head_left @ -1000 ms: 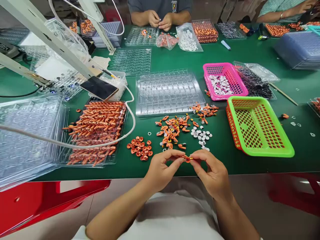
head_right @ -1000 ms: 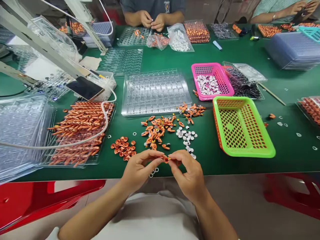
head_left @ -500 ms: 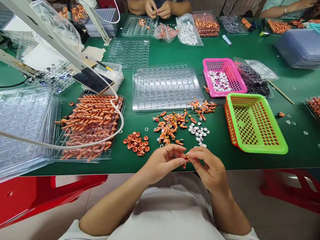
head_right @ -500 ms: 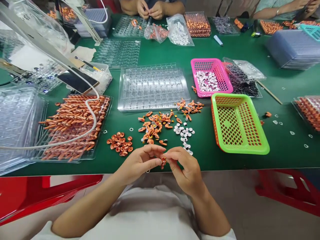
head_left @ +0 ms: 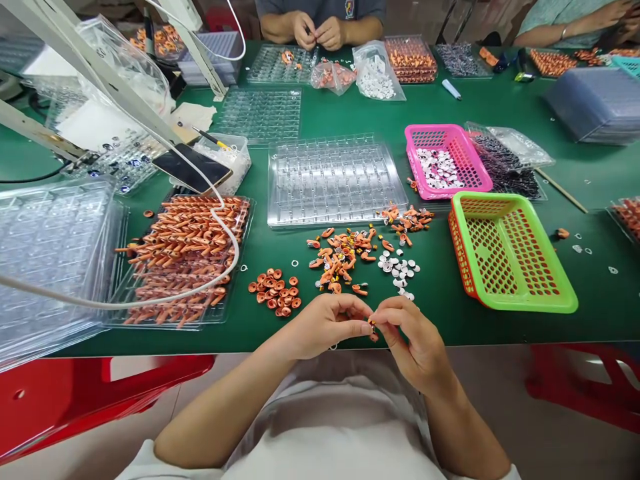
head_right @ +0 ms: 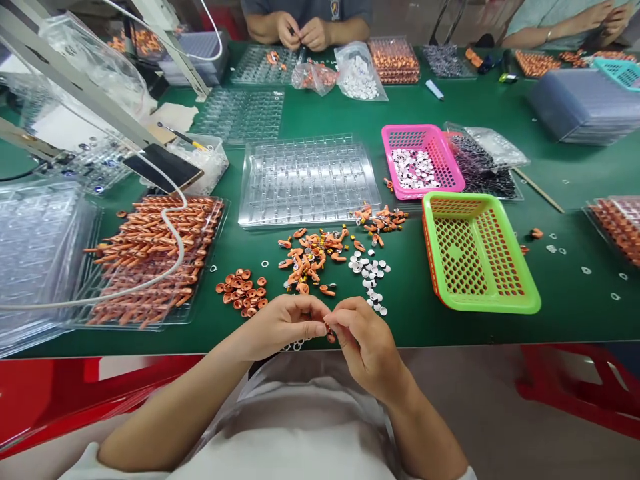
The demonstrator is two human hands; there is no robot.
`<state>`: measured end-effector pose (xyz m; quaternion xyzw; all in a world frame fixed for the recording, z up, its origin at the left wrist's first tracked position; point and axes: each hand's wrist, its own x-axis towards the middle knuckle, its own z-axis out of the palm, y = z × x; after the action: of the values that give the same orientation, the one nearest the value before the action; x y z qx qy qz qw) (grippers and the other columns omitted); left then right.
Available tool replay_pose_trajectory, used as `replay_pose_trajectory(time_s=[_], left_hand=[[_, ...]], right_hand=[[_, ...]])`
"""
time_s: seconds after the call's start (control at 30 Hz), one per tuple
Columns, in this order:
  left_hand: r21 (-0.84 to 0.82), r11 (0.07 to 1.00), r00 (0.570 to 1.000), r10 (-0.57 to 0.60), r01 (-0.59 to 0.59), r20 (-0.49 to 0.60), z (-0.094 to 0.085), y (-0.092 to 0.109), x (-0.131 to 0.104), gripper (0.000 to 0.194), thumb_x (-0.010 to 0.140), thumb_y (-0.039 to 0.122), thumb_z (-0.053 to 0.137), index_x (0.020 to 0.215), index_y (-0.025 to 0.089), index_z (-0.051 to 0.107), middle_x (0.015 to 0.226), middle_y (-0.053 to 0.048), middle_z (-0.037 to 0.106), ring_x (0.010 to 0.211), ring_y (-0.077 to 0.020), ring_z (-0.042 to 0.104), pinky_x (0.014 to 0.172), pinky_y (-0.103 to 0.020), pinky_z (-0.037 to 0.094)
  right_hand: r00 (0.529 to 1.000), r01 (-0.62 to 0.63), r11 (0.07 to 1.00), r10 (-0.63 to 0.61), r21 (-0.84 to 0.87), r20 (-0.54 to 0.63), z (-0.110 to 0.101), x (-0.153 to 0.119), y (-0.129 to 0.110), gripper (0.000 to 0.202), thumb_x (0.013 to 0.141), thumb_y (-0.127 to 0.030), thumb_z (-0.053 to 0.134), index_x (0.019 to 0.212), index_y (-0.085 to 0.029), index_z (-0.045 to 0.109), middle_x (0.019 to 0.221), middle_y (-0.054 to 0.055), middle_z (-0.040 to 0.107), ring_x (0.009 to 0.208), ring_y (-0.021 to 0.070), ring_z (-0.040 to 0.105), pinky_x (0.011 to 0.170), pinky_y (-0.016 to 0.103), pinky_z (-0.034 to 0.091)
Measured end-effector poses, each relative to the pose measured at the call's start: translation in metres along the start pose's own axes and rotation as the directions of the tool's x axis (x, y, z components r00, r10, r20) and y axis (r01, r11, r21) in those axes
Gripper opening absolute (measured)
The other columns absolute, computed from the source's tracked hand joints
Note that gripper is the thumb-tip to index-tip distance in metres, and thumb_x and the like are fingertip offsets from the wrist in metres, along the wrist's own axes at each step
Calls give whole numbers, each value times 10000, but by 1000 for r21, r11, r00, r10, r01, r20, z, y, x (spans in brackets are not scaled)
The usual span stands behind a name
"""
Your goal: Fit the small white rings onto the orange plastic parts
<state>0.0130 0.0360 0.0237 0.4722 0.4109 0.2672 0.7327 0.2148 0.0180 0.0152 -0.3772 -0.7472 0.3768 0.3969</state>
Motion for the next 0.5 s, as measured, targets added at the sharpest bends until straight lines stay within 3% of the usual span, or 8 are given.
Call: replay_pose_trajectory(time_s=[0.1, 0.27, 0.37, 0.5], left_hand=[[-29, 999, 1000, -21, 20, -12, 4, 4, 1, 183, 815, 301, 722, 898, 139, 710, 808, -54, 740, 766, -161, 672, 729, -276, 505], [-183, 982, 997, -60, 51, -45, 6, 5, 8, 227, 772, 338, 759, 836, 136, 674, 801, -59, 745, 780, -183, 697, 702, -277, 501], [-175, 983, 992, -70, 50, -109, 5, 1, 10, 216, 767, 337, 763, 826, 149, 674, 784, -25, 722, 729, -141, 660, 636, -232, 469], [-158, 987, 978, -28, -5, -205, 9, 2, 6, 195, 753, 303, 778, 816, 153, 672, 791, -11, 692, 733, -123, 629, 699, -241, 484]], right_hand=[[992, -103, 994, 105, 28, -68, 3, -4, 2, 205, 940, -118, 535, 1075, -245, 621, 958, 42, 642, 863, 167, 635, 748, 287, 526], [911, -341, 895, 390, 288, -132, 10, -13, 3, 209, 967, -230, 538, 1162, -272, 599, 937, 15, 657, 755, 145, 663, 711, 278, 555], [893, -361, 863, 429, 353, -135, 11, -17, 2, 183, 955, -259, 570, 1129, -276, 622, 931, 9, 658, 787, 142, 657, 726, 260, 550], [903, -362, 845, 423, 394, -78, 10, -20, 2, 199, 893, -261, 665, 1090, -284, 647, 963, 7, 651, 843, 146, 631, 740, 241, 531]])
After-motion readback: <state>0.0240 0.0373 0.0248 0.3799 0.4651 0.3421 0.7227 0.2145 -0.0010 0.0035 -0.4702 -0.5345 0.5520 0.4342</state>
